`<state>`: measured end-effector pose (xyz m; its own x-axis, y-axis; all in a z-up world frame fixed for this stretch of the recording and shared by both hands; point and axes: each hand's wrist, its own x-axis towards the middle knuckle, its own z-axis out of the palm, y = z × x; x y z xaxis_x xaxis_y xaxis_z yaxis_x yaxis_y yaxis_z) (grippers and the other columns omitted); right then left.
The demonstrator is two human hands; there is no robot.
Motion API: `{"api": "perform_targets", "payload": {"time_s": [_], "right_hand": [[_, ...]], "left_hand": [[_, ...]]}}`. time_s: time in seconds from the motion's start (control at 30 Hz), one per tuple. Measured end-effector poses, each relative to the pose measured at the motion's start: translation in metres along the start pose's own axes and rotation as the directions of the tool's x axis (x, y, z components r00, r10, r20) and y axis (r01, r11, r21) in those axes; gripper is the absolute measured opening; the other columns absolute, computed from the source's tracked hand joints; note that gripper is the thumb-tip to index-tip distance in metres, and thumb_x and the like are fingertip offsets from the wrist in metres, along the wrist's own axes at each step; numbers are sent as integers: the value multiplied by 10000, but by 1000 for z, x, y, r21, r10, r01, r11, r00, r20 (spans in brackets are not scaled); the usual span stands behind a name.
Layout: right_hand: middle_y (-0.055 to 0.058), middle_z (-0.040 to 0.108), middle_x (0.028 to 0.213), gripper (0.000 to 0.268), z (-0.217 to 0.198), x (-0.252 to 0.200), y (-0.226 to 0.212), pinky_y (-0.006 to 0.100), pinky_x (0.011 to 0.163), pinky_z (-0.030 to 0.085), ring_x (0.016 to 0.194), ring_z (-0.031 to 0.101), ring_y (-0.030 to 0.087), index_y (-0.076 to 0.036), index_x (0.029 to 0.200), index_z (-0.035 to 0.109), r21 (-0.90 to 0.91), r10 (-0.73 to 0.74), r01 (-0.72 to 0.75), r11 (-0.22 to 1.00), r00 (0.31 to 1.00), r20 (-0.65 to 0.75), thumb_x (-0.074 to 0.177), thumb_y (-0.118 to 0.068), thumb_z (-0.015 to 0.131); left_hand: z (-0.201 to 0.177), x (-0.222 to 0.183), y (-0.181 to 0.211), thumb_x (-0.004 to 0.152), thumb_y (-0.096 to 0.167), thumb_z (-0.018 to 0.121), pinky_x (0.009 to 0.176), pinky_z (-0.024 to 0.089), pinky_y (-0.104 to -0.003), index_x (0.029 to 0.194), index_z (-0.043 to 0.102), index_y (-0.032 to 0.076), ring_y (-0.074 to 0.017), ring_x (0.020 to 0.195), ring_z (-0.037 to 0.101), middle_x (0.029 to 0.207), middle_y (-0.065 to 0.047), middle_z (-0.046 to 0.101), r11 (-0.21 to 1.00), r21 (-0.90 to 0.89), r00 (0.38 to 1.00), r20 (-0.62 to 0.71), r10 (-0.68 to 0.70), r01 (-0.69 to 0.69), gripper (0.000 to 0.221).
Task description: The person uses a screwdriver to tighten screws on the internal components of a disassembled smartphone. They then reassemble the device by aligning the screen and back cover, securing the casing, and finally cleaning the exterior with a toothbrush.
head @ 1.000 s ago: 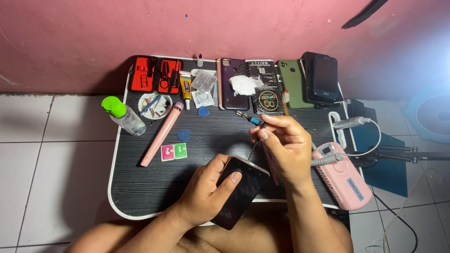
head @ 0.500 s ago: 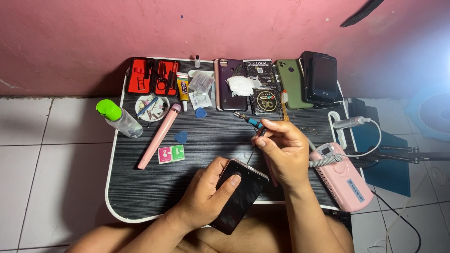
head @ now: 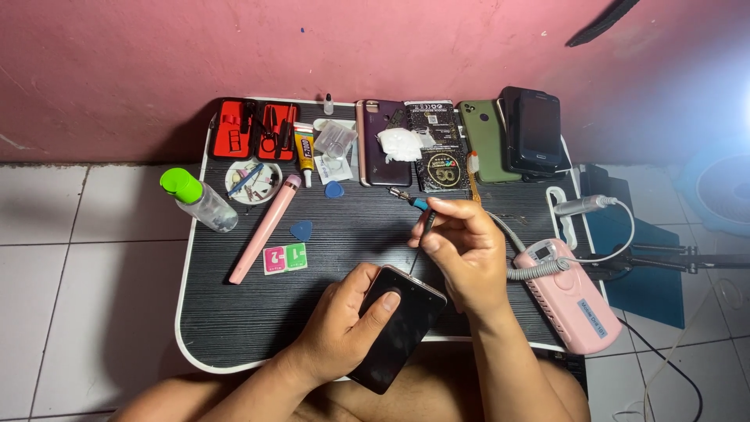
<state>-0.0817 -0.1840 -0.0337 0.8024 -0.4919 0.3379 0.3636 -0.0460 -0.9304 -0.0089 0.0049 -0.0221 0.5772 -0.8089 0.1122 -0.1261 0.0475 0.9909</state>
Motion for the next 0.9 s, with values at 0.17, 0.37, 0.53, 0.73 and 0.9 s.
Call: {"api": "perform_targets", "payload": {"time_s": [0.17, 0.37, 0.53, 0.73, 0.9], "right_hand": [[240, 746, 1047, 327, 5, 0, -7, 367, 862, 646, 965, 744, 278, -24, 1295, 576, 49, 86, -85, 995, 996, -29, 976, -36, 648], [23, 627, 825, 365, 6, 3, 0, 217, 795, 560, 781, 619, 69, -82, 1173, 618, -21, 31, -34, 999, 995, -98, 868, 34, 780], [-29, 560, 727, 306, 26, 12, -16, 202, 712, 485, 681, 523, 38, -83, 1130, 637, -55, 164, -174, 983, 974, -156, 874, 6, 780], [-66, 531, 641, 282, 35, 18, -33, 181, 632, 441, 594, 471, 7, -87, 1067, 669, -80, 338, -370, 925, 902, -270, 841, -11, 819], [-1, 646, 678, 277, 23, 25, -30, 174, 508, 448, 501, 540, 69, -54, 1144, 650, 22, 331, -336, 942, 912, -242, 895, -59, 772]], "left_hand": [[-1, 1, -3, 1000, 322, 520, 833, 548, -292, 1158, 629, 78, -133, 867, 698, 953, 2, 743, 1000, 2, 1000, -13, -1, 1, 311], [1, 1, -3, 1003, 332, 518, 821, 561, -287, 1150, 628, 81, -127, 853, 697, 935, 5, 737, 1000, -17, 1000, -2, -2, 2, 310], [3, 0, -7, 1000, 330, 519, 749, 539, -293, 1117, 623, 92, -126, 769, 655, 859, 20, 693, 1000, 30, 1000, -11, -4, 4, 285], [3, 0, -7, 999, 344, 518, 804, 558, -297, 1172, 625, 90, -131, 837, 699, 937, 17, 729, 999, 54, 1000, -20, -6, 7, 325], [1, 1, -3, 994, 372, 490, 854, 537, -300, 1242, 609, 117, -134, 908, 699, 1044, 7, 734, 997, 73, 1000, -31, -1, 3, 375]]}}
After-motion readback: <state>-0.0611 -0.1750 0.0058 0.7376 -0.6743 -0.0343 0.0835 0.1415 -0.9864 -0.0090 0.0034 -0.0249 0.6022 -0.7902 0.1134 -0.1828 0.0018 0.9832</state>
